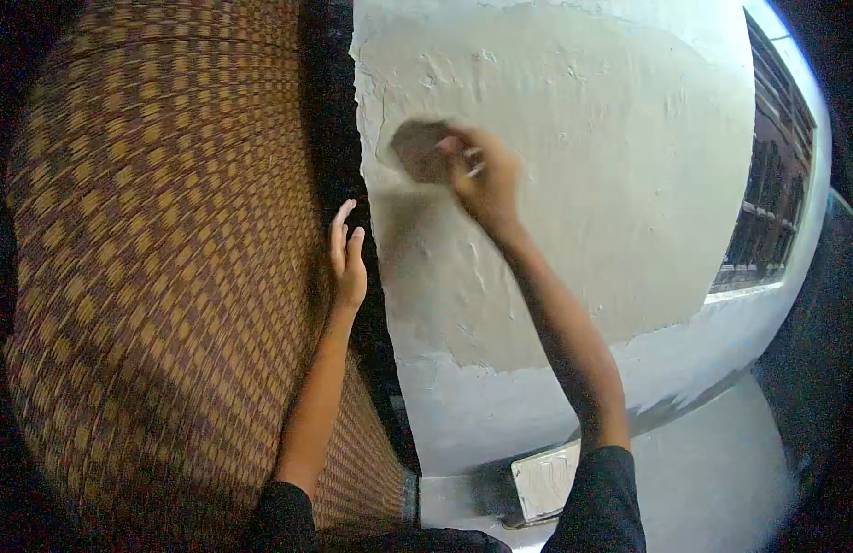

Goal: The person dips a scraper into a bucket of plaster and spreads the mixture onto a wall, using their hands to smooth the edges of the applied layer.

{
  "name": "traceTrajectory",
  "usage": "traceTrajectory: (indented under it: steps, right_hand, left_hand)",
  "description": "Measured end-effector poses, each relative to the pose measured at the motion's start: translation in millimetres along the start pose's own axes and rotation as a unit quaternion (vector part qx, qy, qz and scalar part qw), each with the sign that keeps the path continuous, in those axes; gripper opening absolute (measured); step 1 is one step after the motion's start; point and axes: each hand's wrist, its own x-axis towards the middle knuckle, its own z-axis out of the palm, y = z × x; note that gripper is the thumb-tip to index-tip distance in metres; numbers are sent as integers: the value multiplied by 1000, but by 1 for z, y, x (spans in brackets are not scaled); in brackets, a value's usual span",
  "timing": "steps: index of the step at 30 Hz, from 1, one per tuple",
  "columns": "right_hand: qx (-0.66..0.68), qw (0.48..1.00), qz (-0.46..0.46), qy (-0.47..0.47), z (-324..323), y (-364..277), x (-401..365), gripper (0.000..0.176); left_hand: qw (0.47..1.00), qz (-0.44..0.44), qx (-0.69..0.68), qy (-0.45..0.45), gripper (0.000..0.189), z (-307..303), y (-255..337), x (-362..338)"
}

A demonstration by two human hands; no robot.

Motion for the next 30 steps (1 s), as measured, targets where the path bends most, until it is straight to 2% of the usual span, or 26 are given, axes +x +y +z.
traceTrajectory:
  steps: [1,2,4,6,8,10,12,13,14,15,16,17,18,19,20,22,23,24,25,26,28,30]
  right_hand:
    - [0,995,-15,-94,8,0,-12,32]
    - [-45,988,-8,-147,13,-6,-17,37]
    - [-114,985,-86,-99,15,-8,-3,33]
    - [-213,972,-102,2,-1,16,29,28]
    - [-104,988,-7,112,-29,34,64,25]
    - [-180,959,44,213,-58,23,87,26]
    - [-135,957,71,245,-64,12,92,28]
    - [-130,970,33,203,-62,27,89,31]
    - [-77,985,64,143,-49,6,77,31]
    - [-31,995,55,71,-31,5,66,28]
    - [-4,1000,-26,17,-11,10,53,30]
    - [-27,995,-83,-41,4,1,40,41]
    - [-57,991,-67,-99,17,-2,30,42]
    - [-117,980,-118,-113,29,6,29,44]
    - [-117,980,-118,-112,30,12,37,44]
    - [-97,994,-47,-36,24,27,55,41]
    - [-144,986,-83,27,7,31,70,38]
    - [-38,996,-13,77,-5,25,81,32]
    - [-78,986,-1,145,-16,28,89,26]
    - [-94,976,-27,194,-24,13,89,23]
    - [-119,979,28,163,-29,6,78,22]
    - [-2,995,53,84,-8,-6,51,20]
  left_hand:
    - [1000,2,-1,-2,44,3,1,0]
    - [1000,12,8,10,44,6,2,0]
    - [999,24,15,21,44,7,2,0]
    - [999,46,11,22,44,3,-3,-1]
    - [999,40,24,23,44,-6,-2,0]
    - [999,29,21,23,44,-11,-4,-1]
    - [999,30,16,29,44,-12,-7,-1]
    - [999,32,36,21,44,-12,-7,-1]
    - [998,36,55,13,44,-12,-7,0]
    - [998,36,54,14,44,-10,-5,-1]
    - [998,31,46,13,44,-6,-2,-2]
    - [999,27,36,13,45,-3,0,-2]
    - [999,28,36,11,45,-1,-2,-2]
    - [999,37,28,10,45,0,-5,-2]
    - [999,46,20,10,45,0,-6,-2]
    - [999,42,21,12,45,-3,-6,-2]
    - [999,35,21,16,45,-6,-5,-2]
    - [999,34,22,18,45,-8,-5,-1]
    - [999,34,30,16,45,-11,-5,-1]
    - [999,35,37,14,44,-12,-6,-1]
    - [999,31,37,15,45,-12,-3,-1]
    - [999,30,36,14,45,-8,0,-1]
